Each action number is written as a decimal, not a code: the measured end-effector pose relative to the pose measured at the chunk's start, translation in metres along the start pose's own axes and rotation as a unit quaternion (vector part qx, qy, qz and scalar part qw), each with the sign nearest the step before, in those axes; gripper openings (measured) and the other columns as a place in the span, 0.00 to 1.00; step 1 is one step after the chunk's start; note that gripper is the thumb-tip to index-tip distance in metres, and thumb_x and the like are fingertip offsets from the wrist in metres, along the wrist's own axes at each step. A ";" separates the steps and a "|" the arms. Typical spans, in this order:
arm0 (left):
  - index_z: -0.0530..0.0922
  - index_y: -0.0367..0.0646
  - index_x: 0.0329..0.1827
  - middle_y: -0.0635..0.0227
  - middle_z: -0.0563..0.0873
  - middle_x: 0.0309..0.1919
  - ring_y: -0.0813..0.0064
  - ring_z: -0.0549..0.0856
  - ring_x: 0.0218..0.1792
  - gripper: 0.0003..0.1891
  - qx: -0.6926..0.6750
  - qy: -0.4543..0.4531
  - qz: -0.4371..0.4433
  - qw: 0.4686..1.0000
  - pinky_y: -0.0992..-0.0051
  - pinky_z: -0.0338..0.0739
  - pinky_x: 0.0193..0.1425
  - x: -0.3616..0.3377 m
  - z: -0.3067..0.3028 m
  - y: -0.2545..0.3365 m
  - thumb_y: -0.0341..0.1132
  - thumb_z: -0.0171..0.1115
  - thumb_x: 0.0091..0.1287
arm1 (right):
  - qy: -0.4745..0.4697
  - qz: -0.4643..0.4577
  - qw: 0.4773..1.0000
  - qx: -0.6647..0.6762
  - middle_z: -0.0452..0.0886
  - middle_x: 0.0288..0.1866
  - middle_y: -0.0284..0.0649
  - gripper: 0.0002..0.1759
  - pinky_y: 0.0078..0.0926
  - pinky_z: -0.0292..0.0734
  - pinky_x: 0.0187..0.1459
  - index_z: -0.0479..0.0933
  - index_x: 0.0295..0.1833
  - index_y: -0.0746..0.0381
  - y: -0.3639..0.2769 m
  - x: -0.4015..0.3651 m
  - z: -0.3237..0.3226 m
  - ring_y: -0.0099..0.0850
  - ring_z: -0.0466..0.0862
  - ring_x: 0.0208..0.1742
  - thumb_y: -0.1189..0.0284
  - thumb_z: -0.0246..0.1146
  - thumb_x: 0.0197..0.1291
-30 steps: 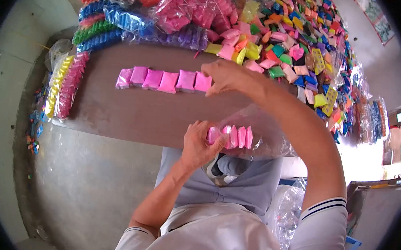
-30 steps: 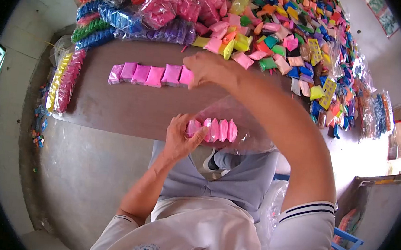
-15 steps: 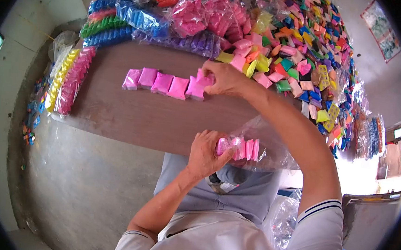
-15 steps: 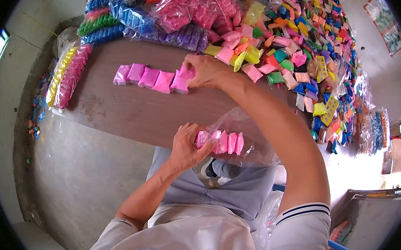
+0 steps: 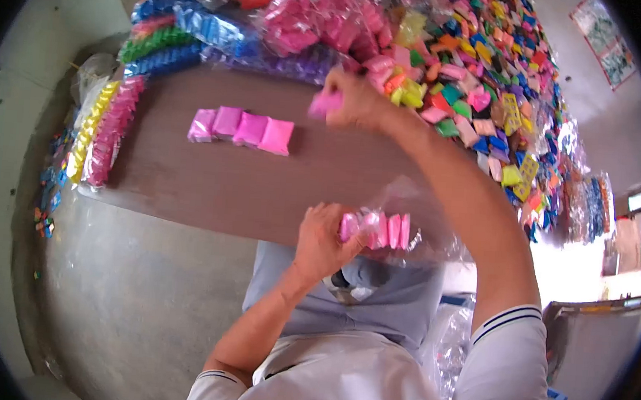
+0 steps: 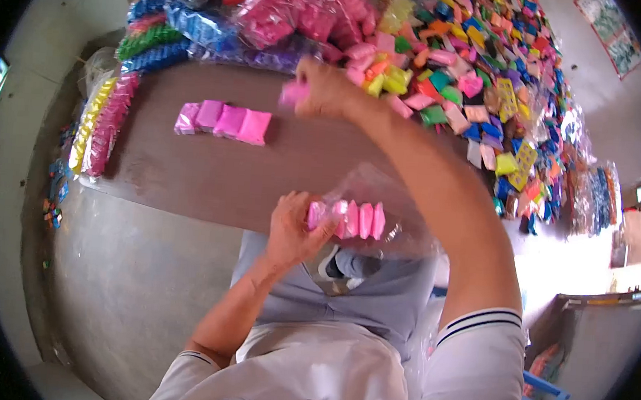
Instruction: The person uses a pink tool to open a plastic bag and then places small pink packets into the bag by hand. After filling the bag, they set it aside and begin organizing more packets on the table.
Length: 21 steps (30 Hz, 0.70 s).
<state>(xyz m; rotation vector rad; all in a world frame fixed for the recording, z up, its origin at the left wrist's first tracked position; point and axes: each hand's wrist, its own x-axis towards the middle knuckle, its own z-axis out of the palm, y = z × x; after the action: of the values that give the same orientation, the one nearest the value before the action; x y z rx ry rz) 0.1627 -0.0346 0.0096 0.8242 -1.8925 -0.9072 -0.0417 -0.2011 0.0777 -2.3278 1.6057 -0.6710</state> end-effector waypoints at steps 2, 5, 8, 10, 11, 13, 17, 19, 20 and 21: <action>0.82 0.40 0.41 0.56 0.82 0.34 0.52 0.79 0.38 0.16 -0.013 -0.016 -0.014 1.000 0.59 0.73 0.45 -0.006 0.001 0.000 0.42 0.74 0.60 | 0.050 0.062 0.993 0.088 0.83 0.45 0.39 0.23 0.25 0.78 0.44 0.75 0.50 0.61 -0.014 -0.017 -0.059 0.27 0.83 0.46 0.66 0.73 0.51; 0.81 0.39 0.38 0.56 0.80 0.32 0.52 0.78 0.36 0.16 0.003 -0.027 -0.013 1.000 0.59 0.72 0.43 -0.005 0.004 -0.006 0.42 0.74 0.60 | 0.099 0.143 0.951 0.254 0.77 0.41 0.32 0.19 0.21 0.77 0.42 0.73 0.47 0.62 -0.103 -0.096 -0.141 0.22 0.79 0.43 0.71 0.72 0.52; 0.82 0.40 0.42 0.56 0.82 0.34 0.51 0.80 0.38 0.18 0.037 -0.022 -0.005 0.999 0.57 0.72 0.44 -0.001 0.004 -0.004 0.45 0.73 0.60 | 0.230 0.054 0.950 0.205 0.73 0.38 0.31 0.22 0.22 0.76 0.42 0.72 0.49 0.62 -0.131 -0.196 -0.134 0.22 0.77 0.40 0.71 0.72 0.51; 0.81 0.40 0.42 0.56 0.82 0.33 0.51 0.80 0.38 0.17 0.032 -0.019 -0.006 0.999 0.58 0.71 0.44 -0.001 0.003 -0.003 0.44 0.73 0.61 | 0.195 0.106 0.920 0.322 0.73 0.38 0.30 0.25 0.20 0.74 0.44 0.71 0.52 0.61 -0.154 -0.249 -0.111 0.21 0.76 0.41 0.70 0.74 0.50; 0.81 0.39 0.42 0.57 0.81 0.32 0.52 0.80 0.38 0.17 0.029 -0.026 -0.019 0.999 0.59 0.71 0.44 -0.001 0.003 -0.002 0.44 0.72 0.63 | 0.187 0.202 0.903 0.330 0.75 0.40 0.30 0.26 0.21 0.74 0.45 0.71 0.52 0.61 -0.166 -0.264 -0.100 0.22 0.76 0.41 0.71 0.74 0.50; 0.82 0.39 0.42 0.57 0.82 0.32 0.52 0.80 0.38 0.17 0.033 -0.025 -0.022 0.999 0.59 0.71 0.44 -0.002 0.006 -0.003 0.44 0.71 0.63 | 0.196 0.330 0.863 0.328 0.77 0.42 0.31 0.26 0.23 0.74 0.46 0.70 0.52 0.62 -0.166 -0.277 -0.075 0.23 0.77 0.41 0.70 0.75 0.51; 0.82 0.39 0.42 0.56 0.82 0.32 0.52 0.79 0.37 0.17 0.034 -0.011 -0.015 0.999 0.59 0.71 0.45 -0.001 0.008 -0.003 0.45 0.71 0.64 | 0.233 0.398 0.869 0.178 0.83 0.43 0.47 0.26 0.33 0.78 0.47 0.70 0.55 0.65 -0.124 -0.284 -0.020 0.35 0.83 0.44 0.63 0.71 0.58; 0.82 0.38 0.42 0.56 0.82 0.32 0.52 0.79 0.37 0.17 0.027 -0.012 -0.020 0.999 0.59 0.71 0.45 -0.003 0.008 -0.004 0.46 0.70 0.64 | 0.240 0.420 0.865 0.132 0.84 0.44 0.53 0.26 0.38 0.79 0.48 0.70 0.57 0.66 -0.117 -0.281 -0.002 0.42 0.86 0.45 0.62 0.70 0.61; 0.81 0.38 0.41 0.55 0.82 0.32 0.52 0.79 0.37 0.18 0.018 -0.011 -0.027 0.999 0.59 0.71 0.45 -0.003 0.008 -0.004 0.46 0.70 0.64 | 0.212 0.415 0.880 0.095 0.84 0.48 0.56 0.29 0.42 0.79 0.51 0.69 0.60 0.67 -0.112 -0.280 0.008 0.49 0.85 0.49 0.60 0.69 0.63; 0.81 0.38 0.41 0.55 0.82 0.32 0.52 0.79 0.37 0.18 0.019 -0.012 -0.024 0.999 0.59 0.71 0.45 -0.002 0.008 -0.004 0.46 0.70 0.64 | 0.184 0.409 0.892 0.058 0.83 0.51 0.60 0.31 0.47 0.78 0.53 0.68 0.63 0.68 -0.112 -0.277 0.009 0.56 0.84 0.52 0.58 0.68 0.65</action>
<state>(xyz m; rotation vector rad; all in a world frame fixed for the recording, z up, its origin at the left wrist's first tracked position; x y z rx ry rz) 0.1574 -0.0328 0.0026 0.8878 -1.9230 -0.9154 -0.0261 0.0962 0.0536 -1.2578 2.3718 -0.9644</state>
